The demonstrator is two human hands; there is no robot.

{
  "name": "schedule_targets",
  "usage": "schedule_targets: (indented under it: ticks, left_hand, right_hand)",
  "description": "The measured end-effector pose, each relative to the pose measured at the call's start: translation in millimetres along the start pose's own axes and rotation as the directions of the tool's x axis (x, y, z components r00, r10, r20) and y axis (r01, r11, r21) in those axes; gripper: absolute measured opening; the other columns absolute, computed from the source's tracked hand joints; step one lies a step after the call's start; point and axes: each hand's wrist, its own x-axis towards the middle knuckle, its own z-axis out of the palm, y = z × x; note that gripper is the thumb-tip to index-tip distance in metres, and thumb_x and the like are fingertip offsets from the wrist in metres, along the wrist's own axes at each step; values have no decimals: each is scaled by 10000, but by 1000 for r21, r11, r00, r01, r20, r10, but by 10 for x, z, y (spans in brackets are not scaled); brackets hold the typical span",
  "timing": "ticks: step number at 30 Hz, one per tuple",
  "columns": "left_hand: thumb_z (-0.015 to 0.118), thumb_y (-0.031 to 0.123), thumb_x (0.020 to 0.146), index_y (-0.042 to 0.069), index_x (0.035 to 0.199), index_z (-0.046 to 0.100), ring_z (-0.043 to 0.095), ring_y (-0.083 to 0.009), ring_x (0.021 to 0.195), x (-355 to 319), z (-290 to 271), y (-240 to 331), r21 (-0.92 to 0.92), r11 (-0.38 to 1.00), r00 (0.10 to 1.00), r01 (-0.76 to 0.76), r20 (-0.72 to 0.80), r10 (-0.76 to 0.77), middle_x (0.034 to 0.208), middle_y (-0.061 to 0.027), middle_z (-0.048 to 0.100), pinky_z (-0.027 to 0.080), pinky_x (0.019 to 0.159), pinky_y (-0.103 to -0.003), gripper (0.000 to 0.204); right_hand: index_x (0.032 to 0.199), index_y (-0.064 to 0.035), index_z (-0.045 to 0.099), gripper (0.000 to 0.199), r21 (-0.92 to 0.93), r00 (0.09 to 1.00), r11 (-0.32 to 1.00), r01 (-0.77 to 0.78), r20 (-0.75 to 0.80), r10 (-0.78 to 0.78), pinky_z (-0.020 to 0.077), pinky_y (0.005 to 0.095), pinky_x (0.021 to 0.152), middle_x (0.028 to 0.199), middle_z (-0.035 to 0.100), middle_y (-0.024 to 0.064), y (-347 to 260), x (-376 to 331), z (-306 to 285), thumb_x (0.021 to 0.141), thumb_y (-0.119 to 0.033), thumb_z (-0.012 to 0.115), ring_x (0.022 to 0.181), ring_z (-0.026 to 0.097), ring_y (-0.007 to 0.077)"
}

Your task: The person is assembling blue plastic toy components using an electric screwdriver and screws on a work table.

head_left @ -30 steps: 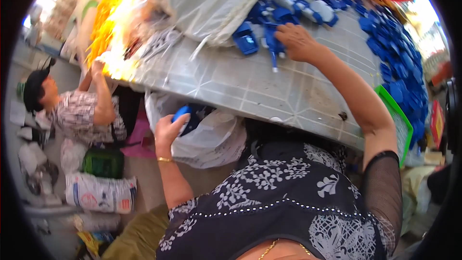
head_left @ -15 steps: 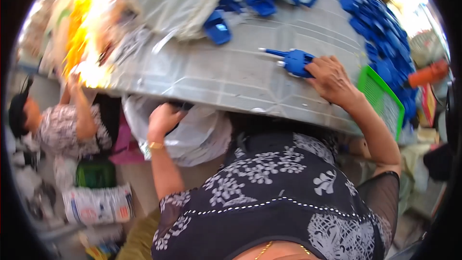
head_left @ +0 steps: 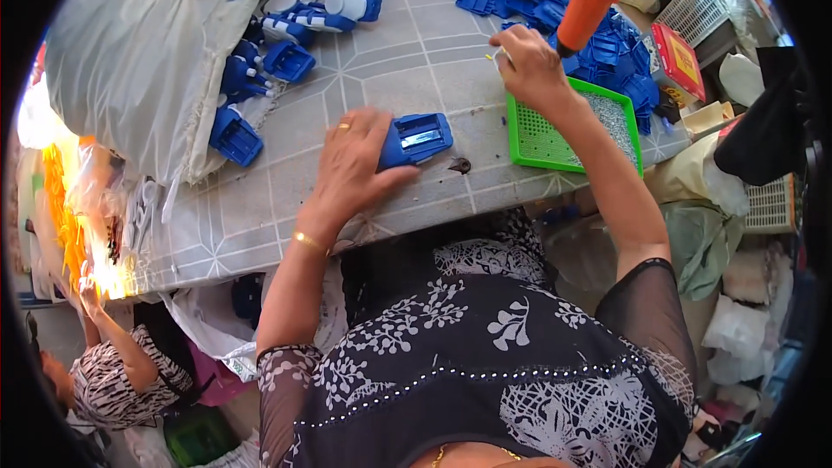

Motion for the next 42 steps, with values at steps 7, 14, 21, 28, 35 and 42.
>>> schedule_targets:
  ticks: [7, 14, 21, 28, 35, 42]
  left_hand:
    - [858, 424, 749, -5, 1326, 620, 585, -382, 1174, 148, 178, -74, -74, 997, 997, 1, -73, -7, 1260, -197, 641, 452, 1041, -467, 757]
    - [847, 440, 738, -3, 1280, 635, 584, -352, 1140, 123, 164, -121, -90, 996, 994, -10, -109, 0, 1208, -166, 640, 453, 969, -454, 730]
    - [872, 434, 705, 20, 1283, 633, 593, -335, 1122, 140, 200, -152, -119, 993, 993, -27, -119, 13, 1184, -144, 646, 444, 949, -437, 750]
    - [882, 425, 694, 27, 1279, 640, 602, -336, 1111, 109, 206, -174, -149, 989, 992, 4, -124, -22, 1183, -145, 653, 450, 944, -434, 748]
    - [884, 423, 699, 12, 1268, 639, 615, -352, 1090, 100, 226, -204, -194, 981, 989, -4, -145, -25, 1185, -161, 648, 502, 958, -444, 744]
    - [896, 453, 708, 26, 1284, 664, 667, -356, 1101, 94, 219, -205, -187, 982, 992, 19, -120, -42, 1222, -162, 670, 554, 921, -434, 754]
  right_hand:
    - [1155, -69, 671, 338, -440, 755, 838, -324, 414, 509, 537, 498, 966, 1230, 685, 190, 872, 452, 291, 871, -252, 667, 1190, 647, 406]
    - [1237, -63, 714, 347, -6, 966, 973, -230, 121, 229, 537, 488, 959, 1188, 721, 216, 625, 406, 211, 943, -199, 587, 1117, 694, 393]
    - [1310, -38, 680, 335, 597, 830, 758, -262, 540, -138, 535, 367, 899, 1148, 723, 119, -588, 186, 91, 1001, -157, 623, 1031, 674, 224]
    - [1335, -70, 585, 425, 505, 831, 863, -18, 487, -268, 495, 433, 1039, 1289, 615, 164, -795, 60, -25, 944, -178, 713, 1187, 622, 366]
    - [1369, -131, 631, 587, 523, 827, 843, 127, 413, -381, 497, 452, 1038, 1373, 603, 119, -727, 3, 6, 823, -189, 838, 1244, 592, 349]
    - [1362, -132, 652, 608, 461, 806, 837, 294, 351, -477, 504, 461, 1010, 1336, 630, 114, -722, 0, 35, 785, -177, 842, 1199, 605, 342]
